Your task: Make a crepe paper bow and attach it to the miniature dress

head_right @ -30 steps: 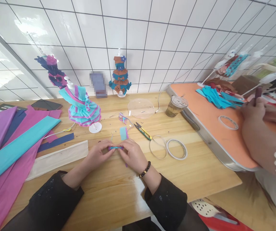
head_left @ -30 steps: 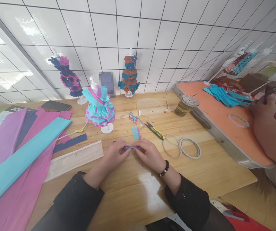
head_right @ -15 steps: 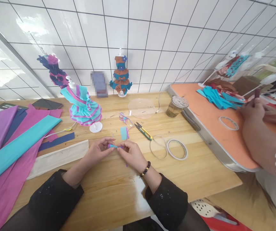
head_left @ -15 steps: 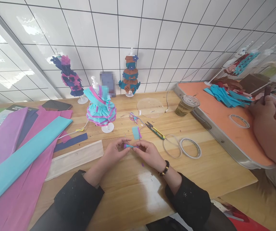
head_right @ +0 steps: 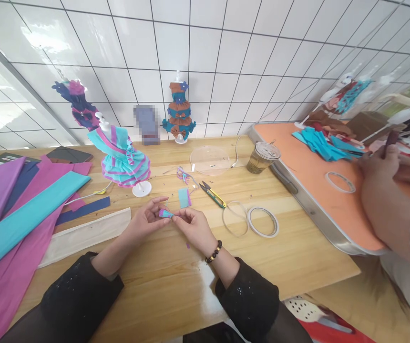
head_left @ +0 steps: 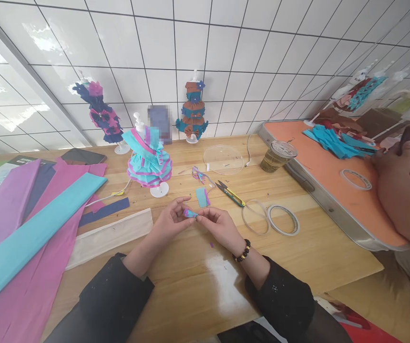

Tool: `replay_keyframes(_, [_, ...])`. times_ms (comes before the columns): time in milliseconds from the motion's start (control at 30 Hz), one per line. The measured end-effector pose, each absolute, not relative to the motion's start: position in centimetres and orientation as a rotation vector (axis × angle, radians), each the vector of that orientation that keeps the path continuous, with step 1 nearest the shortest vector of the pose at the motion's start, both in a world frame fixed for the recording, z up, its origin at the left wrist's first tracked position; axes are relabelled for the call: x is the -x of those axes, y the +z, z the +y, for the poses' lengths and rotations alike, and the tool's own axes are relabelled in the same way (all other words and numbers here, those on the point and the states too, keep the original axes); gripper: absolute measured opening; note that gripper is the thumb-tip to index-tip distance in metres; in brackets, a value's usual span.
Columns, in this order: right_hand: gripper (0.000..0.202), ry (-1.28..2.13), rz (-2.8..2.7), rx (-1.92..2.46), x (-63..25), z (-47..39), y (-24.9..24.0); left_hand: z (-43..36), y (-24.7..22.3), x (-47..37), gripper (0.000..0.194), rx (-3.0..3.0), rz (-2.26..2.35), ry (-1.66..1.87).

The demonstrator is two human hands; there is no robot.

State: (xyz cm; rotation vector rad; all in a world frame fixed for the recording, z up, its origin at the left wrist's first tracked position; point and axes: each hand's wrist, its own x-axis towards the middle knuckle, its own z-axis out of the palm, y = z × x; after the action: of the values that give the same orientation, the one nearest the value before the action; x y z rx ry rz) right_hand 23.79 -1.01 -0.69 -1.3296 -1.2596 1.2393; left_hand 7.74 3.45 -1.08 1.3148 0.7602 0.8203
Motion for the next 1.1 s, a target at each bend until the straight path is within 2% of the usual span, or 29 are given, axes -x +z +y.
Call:
replay_keyframes(267, [0.022, 1.093, -1.428, 1.357, -23.8, -1.1, -1.0, 3.7, -1.2, -7.5, 0.052, -1.303, 0.815, 0.852])
replay_keyframes(500, [0.022, 0.146, -1.634, 1.638, -29.0, 0.9, -1.7, 3.7, -1.2, -7.4, 0.060, -1.134, 0.782, 0.897])
replay_keyframes(667, [0.030, -0.031, -1.781, 1.885, -31.2, 1.4, -2.9, 3.8, -1.2, -7.4, 0.063, -1.071, 0.768, 0.893])
replay_keyframes(800, [0.033, -0.025, -1.720, 1.981, -31.4, 1.2, -2.7, 3.9, -1.2, -7.3, 0.063, -1.032, 0.747, 0.884])
replay_keyframes(900, [0.035, 0.046, -1.559, 1.889, -31.5, 1.1, -2.3, 3.9, -1.2, -7.3, 0.061, -1.001, 0.747, 0.885])
replay_keyframes(1100, [0.033, 0.676, -1.520, 1.514, -28.3, -0.1, -0.5, 3.9, -1.4, -7.2, 0.058, -0.979, 0.722, 0.880])
